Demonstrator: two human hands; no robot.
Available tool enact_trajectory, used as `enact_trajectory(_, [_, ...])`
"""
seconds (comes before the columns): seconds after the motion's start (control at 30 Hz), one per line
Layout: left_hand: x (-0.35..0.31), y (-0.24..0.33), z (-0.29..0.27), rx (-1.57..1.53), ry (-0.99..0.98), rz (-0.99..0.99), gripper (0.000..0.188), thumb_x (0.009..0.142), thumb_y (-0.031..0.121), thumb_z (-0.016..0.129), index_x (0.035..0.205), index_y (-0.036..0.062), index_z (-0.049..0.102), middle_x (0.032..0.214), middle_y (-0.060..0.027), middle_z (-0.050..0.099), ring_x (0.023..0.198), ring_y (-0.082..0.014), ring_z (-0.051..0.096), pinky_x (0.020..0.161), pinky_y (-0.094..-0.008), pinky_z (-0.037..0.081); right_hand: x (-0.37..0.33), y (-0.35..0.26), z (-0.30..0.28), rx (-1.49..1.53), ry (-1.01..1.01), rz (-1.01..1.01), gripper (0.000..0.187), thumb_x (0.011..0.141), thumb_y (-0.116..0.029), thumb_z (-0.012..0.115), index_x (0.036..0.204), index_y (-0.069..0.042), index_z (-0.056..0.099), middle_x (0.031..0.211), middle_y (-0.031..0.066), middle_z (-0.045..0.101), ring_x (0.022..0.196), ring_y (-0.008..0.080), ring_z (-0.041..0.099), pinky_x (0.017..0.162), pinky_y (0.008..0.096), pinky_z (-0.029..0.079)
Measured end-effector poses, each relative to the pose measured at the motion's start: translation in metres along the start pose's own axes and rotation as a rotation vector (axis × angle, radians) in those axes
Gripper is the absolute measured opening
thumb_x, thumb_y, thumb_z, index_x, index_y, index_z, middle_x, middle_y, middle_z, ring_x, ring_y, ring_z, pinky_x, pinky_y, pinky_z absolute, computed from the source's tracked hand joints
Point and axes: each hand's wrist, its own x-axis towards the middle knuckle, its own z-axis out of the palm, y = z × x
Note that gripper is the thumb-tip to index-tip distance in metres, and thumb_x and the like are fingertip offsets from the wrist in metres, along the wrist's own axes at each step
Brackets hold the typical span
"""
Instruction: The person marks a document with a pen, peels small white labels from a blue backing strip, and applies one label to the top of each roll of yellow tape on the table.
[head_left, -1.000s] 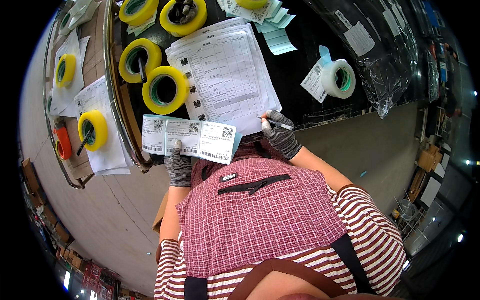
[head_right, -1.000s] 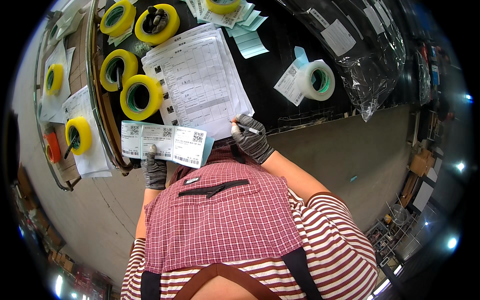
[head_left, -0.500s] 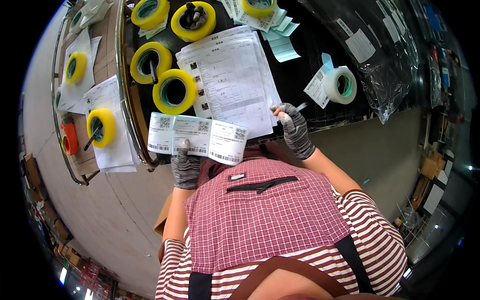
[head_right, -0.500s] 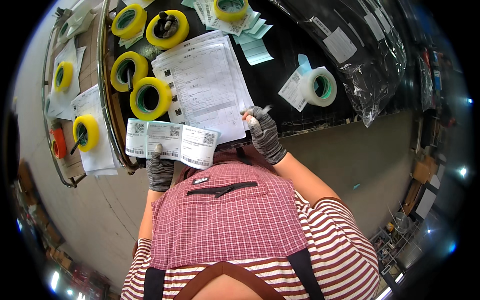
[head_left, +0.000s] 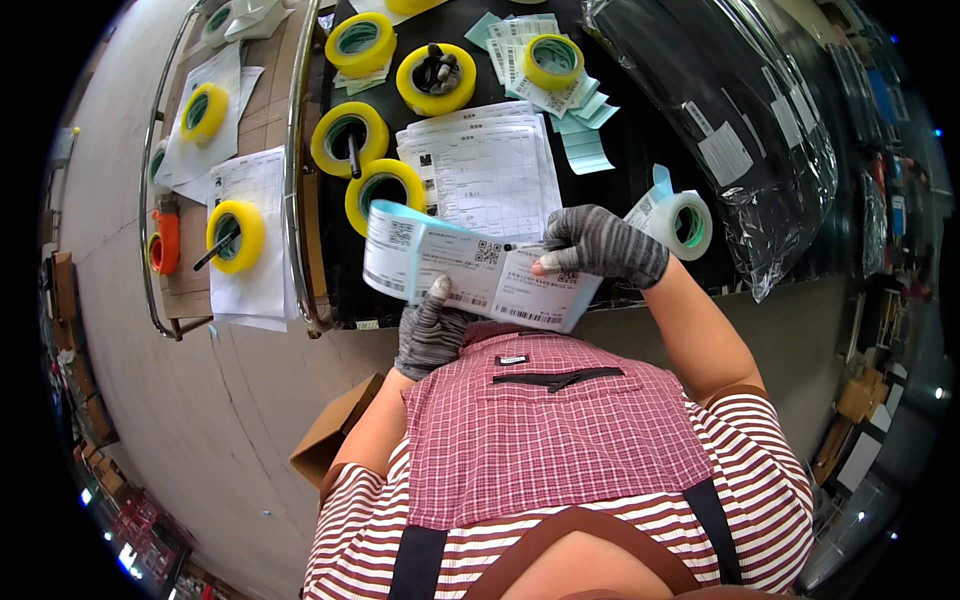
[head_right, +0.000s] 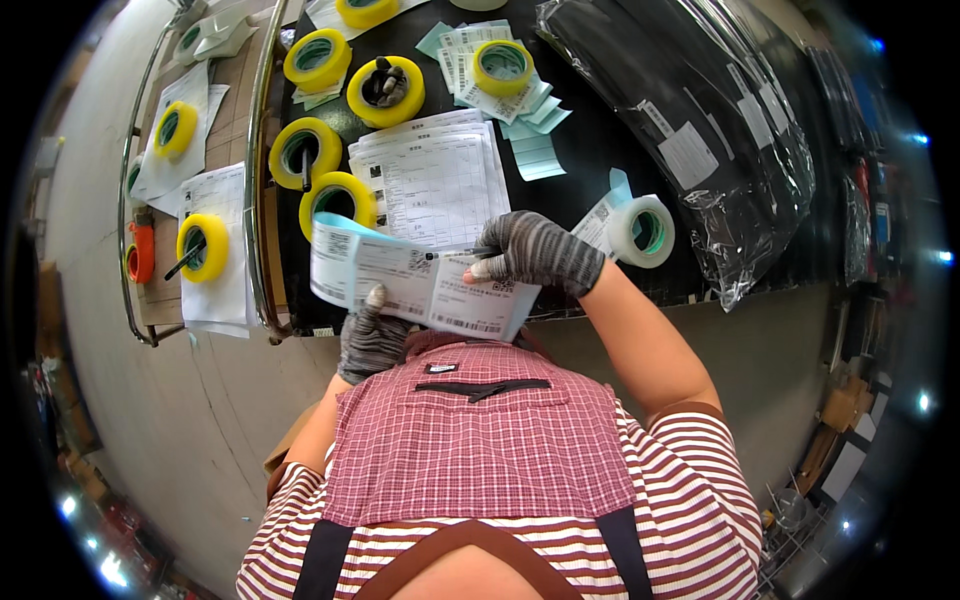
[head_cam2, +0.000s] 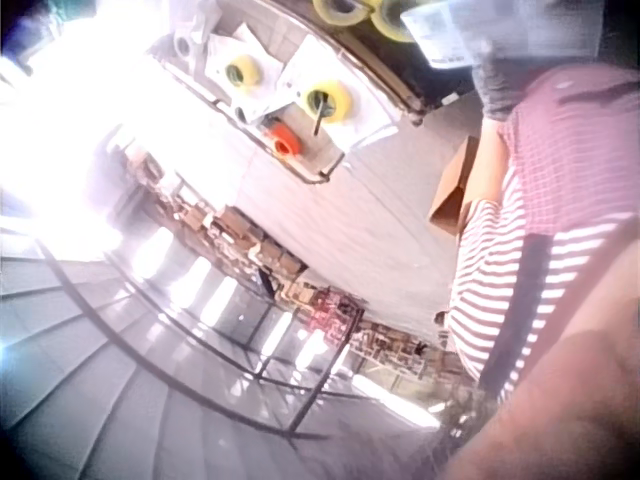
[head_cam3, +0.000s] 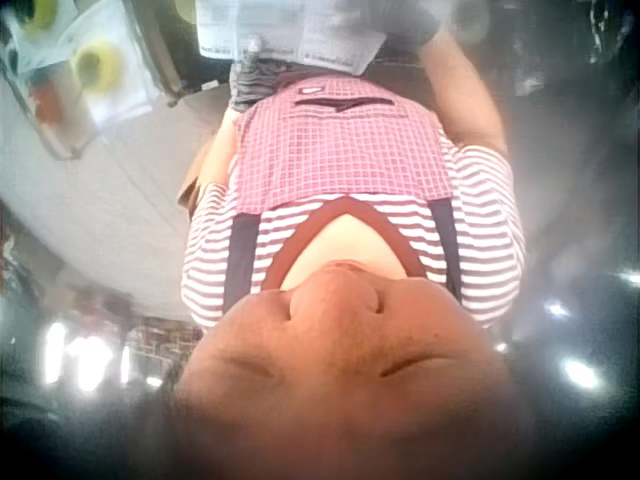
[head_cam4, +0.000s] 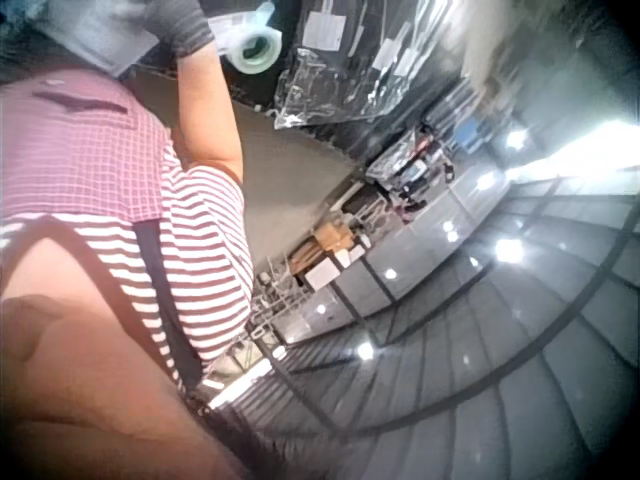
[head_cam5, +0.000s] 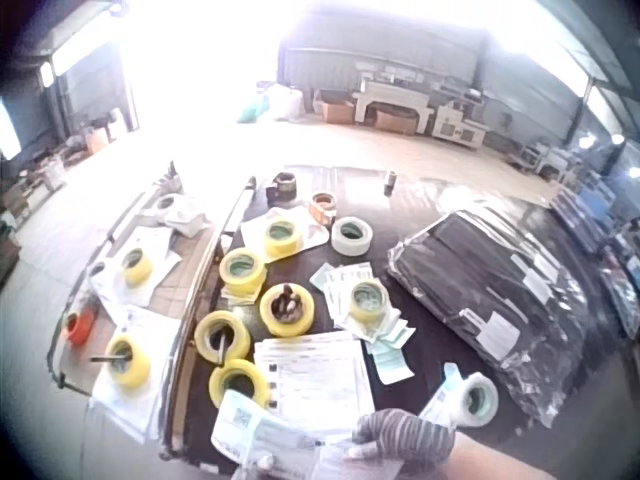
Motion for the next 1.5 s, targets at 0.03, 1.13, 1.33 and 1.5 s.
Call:
enact_trajectory(0.03, [0.004, -0.008, -0.006, -0.008, 0.064, -0.019, 0.053, 0.087, 0.023, 0.065, 0.127, 0.0007, 0.039, 0.12, -0.0157, 0.05, 0.113, -0.029, 0.05, 0.095, -0.0468, 0.047, 0.009, -0.003, -0.006, -0.153, -0.044, 0.095, 0.048, 0.071, -0.043, 0.078, 0.098, -0.005, 0.07, 0.083, 0.0133, 0.068, 0.077, 0.0192, 0.065, 0.071, 0.0343, 0.05])
enact_trajectory(1.13, [0.091, 0.098, 0.029, 2.289, 0.365, 0.363, 0.043, 0.083, 0.046, 0.06, 0.098, 0.0062, 0.066, 0.086, -0.0147, 0.064, 0.086, -0.0299, 0.062, 0.078, -0.0451, 0.046, 0.06, 0.006, 0.09, -0.932, 0.064, -0.363, 0.037, 0.091, -0.033, 0.049, 0.123, -0.018, 0.06, 0.139, 0.0159, 0.044, 0.12, 0.0307, 0.047, 0.091, 0.0443, 0.044])
enact_trajectory(1.33, [0.115, 0.109, 0.032, 2.134, 0.367, 0.225, 0.042, 0.083, 0.042, 0.06, 0.095, 0.0024, 0.067, 0.087, -0.0155, 0.067, 0.082, -0.0303, 0.065, 0.075, -0.0403, 0.05, 0.066, 0.019, 0.091, -0.951, 0.072, -0.415, 0.036, 0.09, -0.03, 0.05, 0.123, -0.02, 0.06, 0.143, 0.0134, 0.041, 0.126, 0.028, 0.043, 0.093, 0.0434, 0.042])
enact_trajectory(1.5, [0.057, 0.121, 0.042, 1.94, 0.362, 0.392, 0.034, 0.081, 0.033, 0.063, 0.094, 0.0013, 0.066, 0.084, -0.0166, 0.067, 0.079, -0.0315, 0.064, 0.075, -0.0407, 0.05, 0.064, 0.012, 0.093, -0.947, 0.077, -0.425, 0.033, 0.09, -0.027, 0.049, 0.12, -0.019, 0.062, 0.142, 0.015, 0.042, 0.125, 0.0284, 0.044, 0.096, 0.0409, 0.04])
